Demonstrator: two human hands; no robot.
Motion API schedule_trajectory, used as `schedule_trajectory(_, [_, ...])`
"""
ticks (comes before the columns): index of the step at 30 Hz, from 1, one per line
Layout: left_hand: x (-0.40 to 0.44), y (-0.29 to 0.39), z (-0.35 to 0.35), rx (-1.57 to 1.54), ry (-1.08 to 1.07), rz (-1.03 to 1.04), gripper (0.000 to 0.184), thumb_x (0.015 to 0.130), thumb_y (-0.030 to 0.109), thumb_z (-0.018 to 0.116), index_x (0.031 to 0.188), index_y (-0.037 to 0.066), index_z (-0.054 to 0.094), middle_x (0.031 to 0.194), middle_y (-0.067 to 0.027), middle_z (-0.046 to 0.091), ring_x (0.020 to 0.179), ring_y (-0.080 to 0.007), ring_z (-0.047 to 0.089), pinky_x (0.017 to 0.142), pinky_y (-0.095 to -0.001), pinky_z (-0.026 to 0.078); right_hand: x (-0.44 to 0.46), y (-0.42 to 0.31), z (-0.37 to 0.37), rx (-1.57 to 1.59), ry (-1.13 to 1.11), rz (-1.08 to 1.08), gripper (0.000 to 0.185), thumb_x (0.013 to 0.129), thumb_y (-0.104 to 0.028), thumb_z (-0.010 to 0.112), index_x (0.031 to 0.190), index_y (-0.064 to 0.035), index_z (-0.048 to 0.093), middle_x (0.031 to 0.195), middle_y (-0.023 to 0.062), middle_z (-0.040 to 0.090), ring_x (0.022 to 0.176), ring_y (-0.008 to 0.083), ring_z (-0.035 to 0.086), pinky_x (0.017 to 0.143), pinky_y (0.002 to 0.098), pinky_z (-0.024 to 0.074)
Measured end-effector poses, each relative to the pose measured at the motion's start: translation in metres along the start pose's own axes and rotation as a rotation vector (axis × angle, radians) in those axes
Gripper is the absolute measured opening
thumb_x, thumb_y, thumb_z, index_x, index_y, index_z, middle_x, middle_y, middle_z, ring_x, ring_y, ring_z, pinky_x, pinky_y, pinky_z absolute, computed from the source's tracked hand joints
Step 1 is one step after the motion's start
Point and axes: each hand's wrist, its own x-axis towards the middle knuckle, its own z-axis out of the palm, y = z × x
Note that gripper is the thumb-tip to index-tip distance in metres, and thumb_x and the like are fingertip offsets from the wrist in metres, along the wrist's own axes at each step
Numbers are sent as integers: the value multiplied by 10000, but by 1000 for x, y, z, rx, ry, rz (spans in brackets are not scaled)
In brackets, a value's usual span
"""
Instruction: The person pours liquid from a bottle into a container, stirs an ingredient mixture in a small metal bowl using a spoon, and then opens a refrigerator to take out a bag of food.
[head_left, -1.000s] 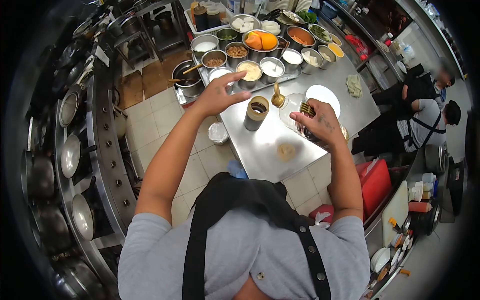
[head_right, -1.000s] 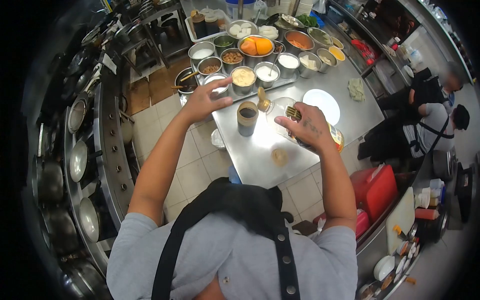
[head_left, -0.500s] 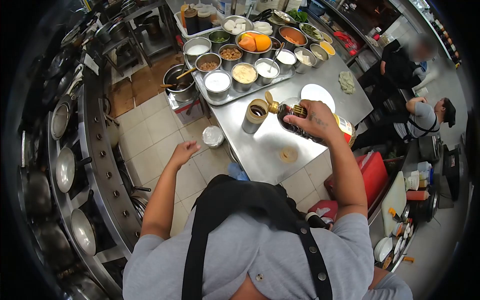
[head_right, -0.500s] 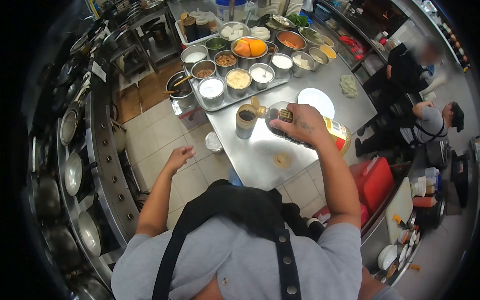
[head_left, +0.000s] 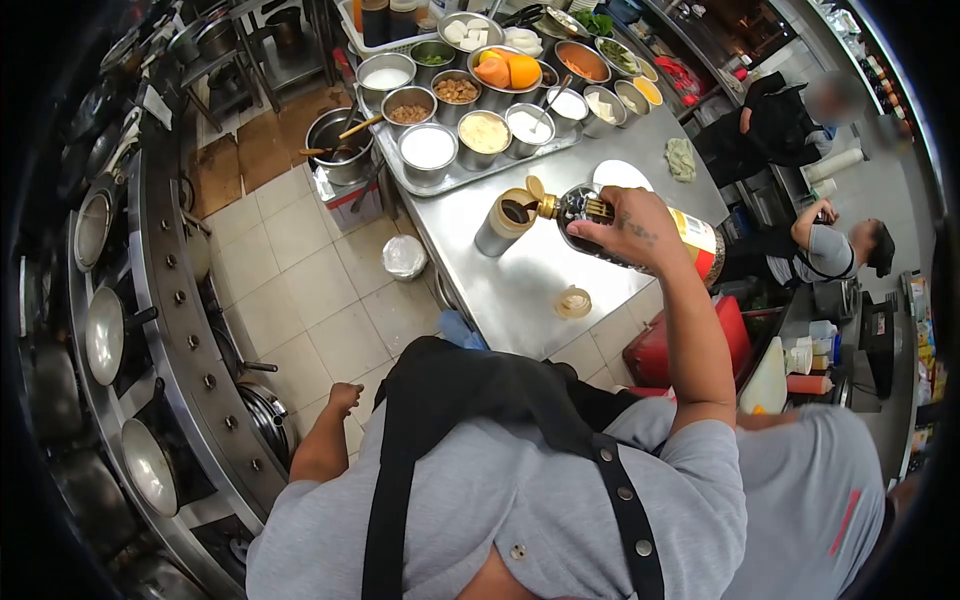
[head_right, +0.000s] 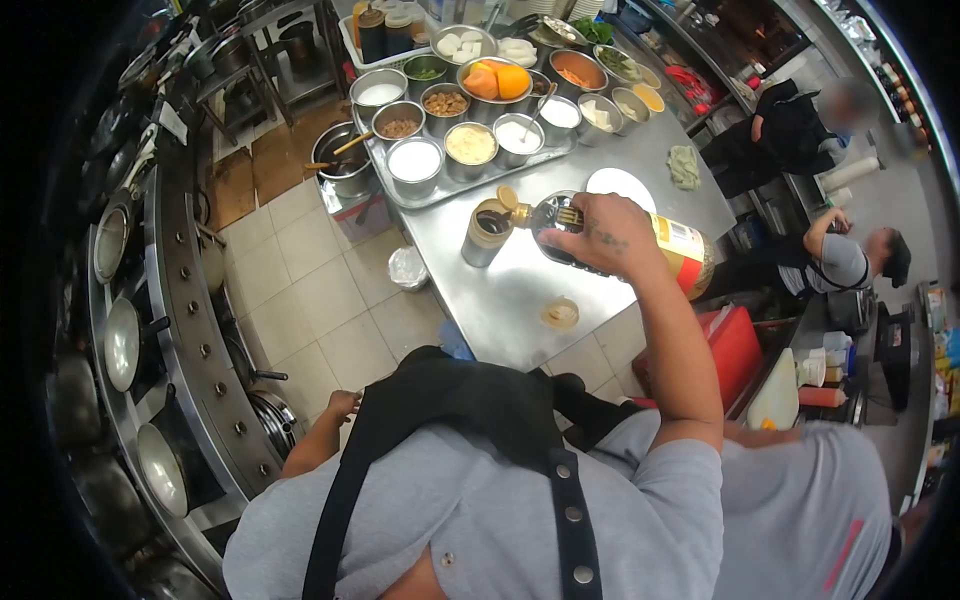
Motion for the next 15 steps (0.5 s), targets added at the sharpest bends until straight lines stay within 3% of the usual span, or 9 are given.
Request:
schedule_trajectory(5, [-9, 22, -2, -134, 49, 74, 248, 879, 319, 712, 939, 83, 666, 777, -17, 644, 625, -156, 608, 497, -349, 445, 2, -3, -2, -10, 9, -10, 538, 760, -567, 757, 892, -46, 739, 780, 164, 706, 788, 354, 687, 737, 456, 531])
schedule_trajectory(9, [1, 43, -8, -194, 72, 170, 261, 888, 320, 713, 948, 70, 668, 784, -12, 650, 625, -117, 605, 450, -283, 403, 4, 1, 1, -23, 63, -88, 566, 753, -535, 799, 893, 8, 715, 734, 205, 676, 700, 371, 669, 672, 451, 509])
schedule_trajectory(15, [2, 62, -8, -218, 100, 167, 212, 893, 292, 706, 940, 87, 676, 776, -6, 645, 607, -117, 599, 429, -282, 389, 4, -3, -3, -32, 45, -71, 575, 754, -545, 795, 894, 6, 715, 735, 208, 675, 713, 369, 672, 678, 453, 508])
